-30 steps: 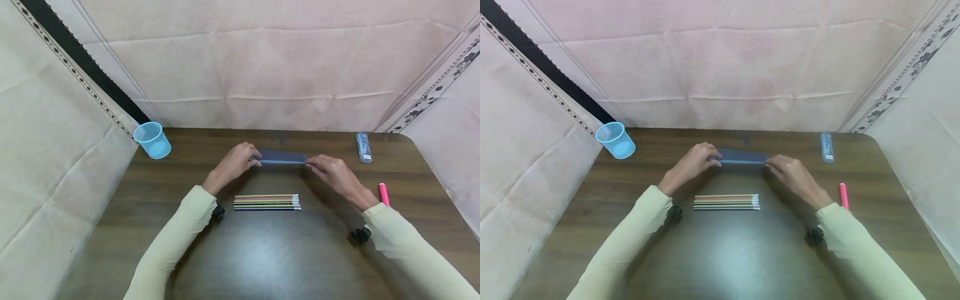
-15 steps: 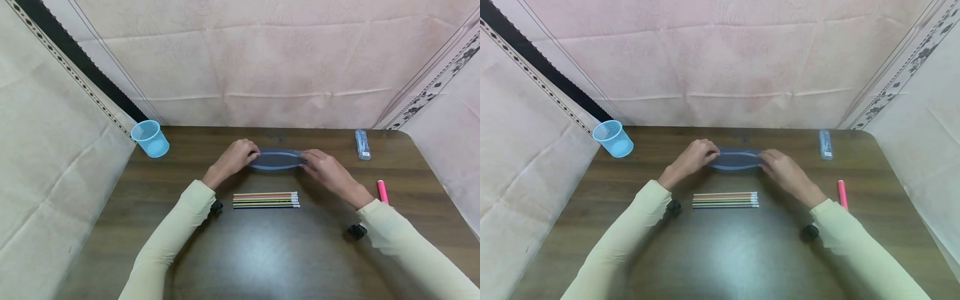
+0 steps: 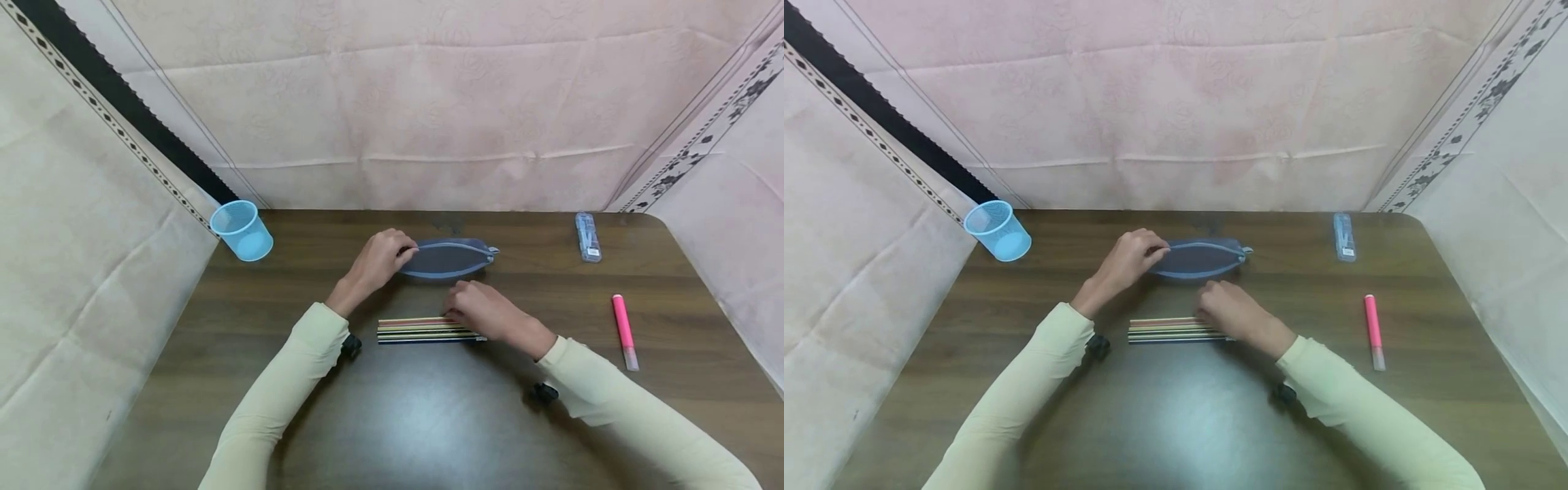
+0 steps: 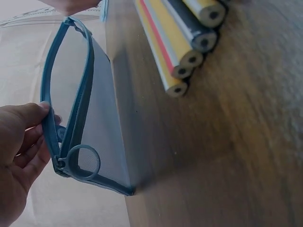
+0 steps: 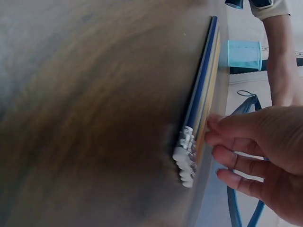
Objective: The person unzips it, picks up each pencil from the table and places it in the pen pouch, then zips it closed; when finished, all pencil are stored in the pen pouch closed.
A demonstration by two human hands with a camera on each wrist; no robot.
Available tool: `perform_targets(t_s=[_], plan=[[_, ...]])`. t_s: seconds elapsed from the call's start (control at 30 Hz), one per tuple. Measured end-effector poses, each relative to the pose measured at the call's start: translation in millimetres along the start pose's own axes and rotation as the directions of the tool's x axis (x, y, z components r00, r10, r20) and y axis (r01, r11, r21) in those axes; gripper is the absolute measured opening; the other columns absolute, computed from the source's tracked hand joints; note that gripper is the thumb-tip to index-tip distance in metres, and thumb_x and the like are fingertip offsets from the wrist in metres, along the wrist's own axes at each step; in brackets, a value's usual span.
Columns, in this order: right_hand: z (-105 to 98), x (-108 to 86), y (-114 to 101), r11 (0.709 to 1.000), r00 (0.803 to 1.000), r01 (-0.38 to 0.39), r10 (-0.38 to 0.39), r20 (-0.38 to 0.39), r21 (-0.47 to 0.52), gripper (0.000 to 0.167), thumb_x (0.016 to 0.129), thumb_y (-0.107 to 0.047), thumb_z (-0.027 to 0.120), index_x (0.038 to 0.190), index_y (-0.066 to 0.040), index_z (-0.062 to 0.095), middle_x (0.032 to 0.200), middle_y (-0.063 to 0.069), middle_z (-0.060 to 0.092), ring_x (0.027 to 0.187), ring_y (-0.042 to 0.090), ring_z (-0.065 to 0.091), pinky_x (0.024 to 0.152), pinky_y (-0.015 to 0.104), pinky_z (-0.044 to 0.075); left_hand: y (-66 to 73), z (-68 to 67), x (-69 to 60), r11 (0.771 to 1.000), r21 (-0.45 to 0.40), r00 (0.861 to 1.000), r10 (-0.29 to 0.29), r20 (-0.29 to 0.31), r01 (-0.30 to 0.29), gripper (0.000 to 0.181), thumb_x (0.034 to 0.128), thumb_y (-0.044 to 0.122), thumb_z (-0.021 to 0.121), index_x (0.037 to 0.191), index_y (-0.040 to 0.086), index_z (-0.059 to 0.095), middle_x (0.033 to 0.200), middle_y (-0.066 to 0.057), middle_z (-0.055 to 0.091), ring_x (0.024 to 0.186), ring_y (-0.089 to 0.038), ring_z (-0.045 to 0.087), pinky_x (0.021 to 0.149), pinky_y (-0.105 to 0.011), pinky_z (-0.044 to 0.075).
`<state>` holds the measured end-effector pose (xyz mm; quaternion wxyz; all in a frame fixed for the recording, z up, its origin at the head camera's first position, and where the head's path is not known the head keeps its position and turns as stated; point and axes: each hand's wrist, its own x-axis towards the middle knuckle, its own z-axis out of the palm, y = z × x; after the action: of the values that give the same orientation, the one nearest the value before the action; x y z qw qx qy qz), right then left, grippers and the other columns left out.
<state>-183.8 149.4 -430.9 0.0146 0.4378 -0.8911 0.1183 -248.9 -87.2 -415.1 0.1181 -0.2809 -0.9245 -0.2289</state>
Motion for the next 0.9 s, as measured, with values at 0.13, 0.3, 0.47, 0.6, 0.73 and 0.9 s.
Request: perform_targets(t_s=[0.13,0.3,0.47,0.6,0.73,0.9], plan=[[3,1.2,0,0.999,1.000,0.002,-0.003,-0.013,-0.048,0.005,0.089,-0.012,0.077,0.086,-0.016,0.078,0.082,-0.005,0.072,0.079,0.013,0.063,0.070,0.031,0.054,0.0,0.9,0.6,1.000,0.001,1.000,0.011,-0.019,-0.011,0.018,0.0973,0.020,0.068,0.103,0.007,0.079,0.096,-0.005,0.076,0.090,-0.017,0.067,0.084,-0.032,0.057],[3,5.6,0,0.994,1.000,-0.006,0.008,0.017,-0.107,0.008,0.091,-0.014,0.074,0.083,-0.015,0.075,0.080,-0.004,0.068,0.078,0.015,0.059,0.070,0.033,0.050,-0.4,1.1,1.1,1.000,-0.005,1.000,0.009,-0.021,-0.009,0.017,0.0972,0.019,0.068,0.103,0.007,0.079,0.096,-0.005,0.076,0.089,-0.017,0.067,0.083,-0.032,0.057],[5,9.4,0,0.979,0.998,0.052,-0.042,0.050,-0.199,0.010,0.091,-0.011,0.072,0.081,-0.011,0.071,0.078,0.000,0.065,0.076,0.019,0.058,0.069,0.034,0.048,-1.8,2.2,-0.8,1.000,-0.005,1.000,-0.003,-0.003,0.003,0.017,0.0973,0.019,0.068,0.103,0.007,0.079,0.096,-0.006,0.076,0.090,-0.018,0.067,0.085,-0.033,0.057],[-1,11.7,3,0.978,0.996,0.089,-0.085,0.029,-0.189,0.011,0.089,-0.008,0.070,0.078,-0.012,0.067,0.075,-0.002,0.059,0.072,0.015,0.052,0.065,0.029,0.045,-4.2,1.8,-2.3,1.000,-0.001,1.000,-0.021,0.009,0.021,0.018,0.0975,0.019,0.068,0.103,0.006,0.079,0.098,-0.006,0.076,0.092,-0.019,0.068,0.086,-0.034,0.057],[-20,7.3,8,0.999,0.999,0.031,-0.030,0.045,-0.008,0.019,0.087,-0.003,0.068,0.077,-0.016,0.058,0.075,-0.007,0.050,0.069,0.008,0.043,0.060,0.022,0.038,-7.3,-2.7,0.2,1.000,-0.001,1.000,-0.005,0.018,0.005,0.018,0.0976,0.019,0.068,0.103,0.005,0.079,0.098,-0.007,0.077,0.092,-0.020,0.069,0.086,-0.035,0.057],[-41,-5.2,13,0.944,0.987,-0.122,0.083,0.139,0.307,0.017,0.089,-0.002,0.067,0.103,-0.010,0.068,0.081,-0.007,0.057,0.070,0.005,0.050,0.061,0.021,0.045,-12.2,-13.3,5.9,0.999,-0.033,1.000,-0.010,-0.002,0.010,0.017,0.0965,0.017,0.069,0.101,0.004,0.079,0.098,-0.009,0.077,0.089,-0.020,0.071,0.082,-0.034,0.058]])
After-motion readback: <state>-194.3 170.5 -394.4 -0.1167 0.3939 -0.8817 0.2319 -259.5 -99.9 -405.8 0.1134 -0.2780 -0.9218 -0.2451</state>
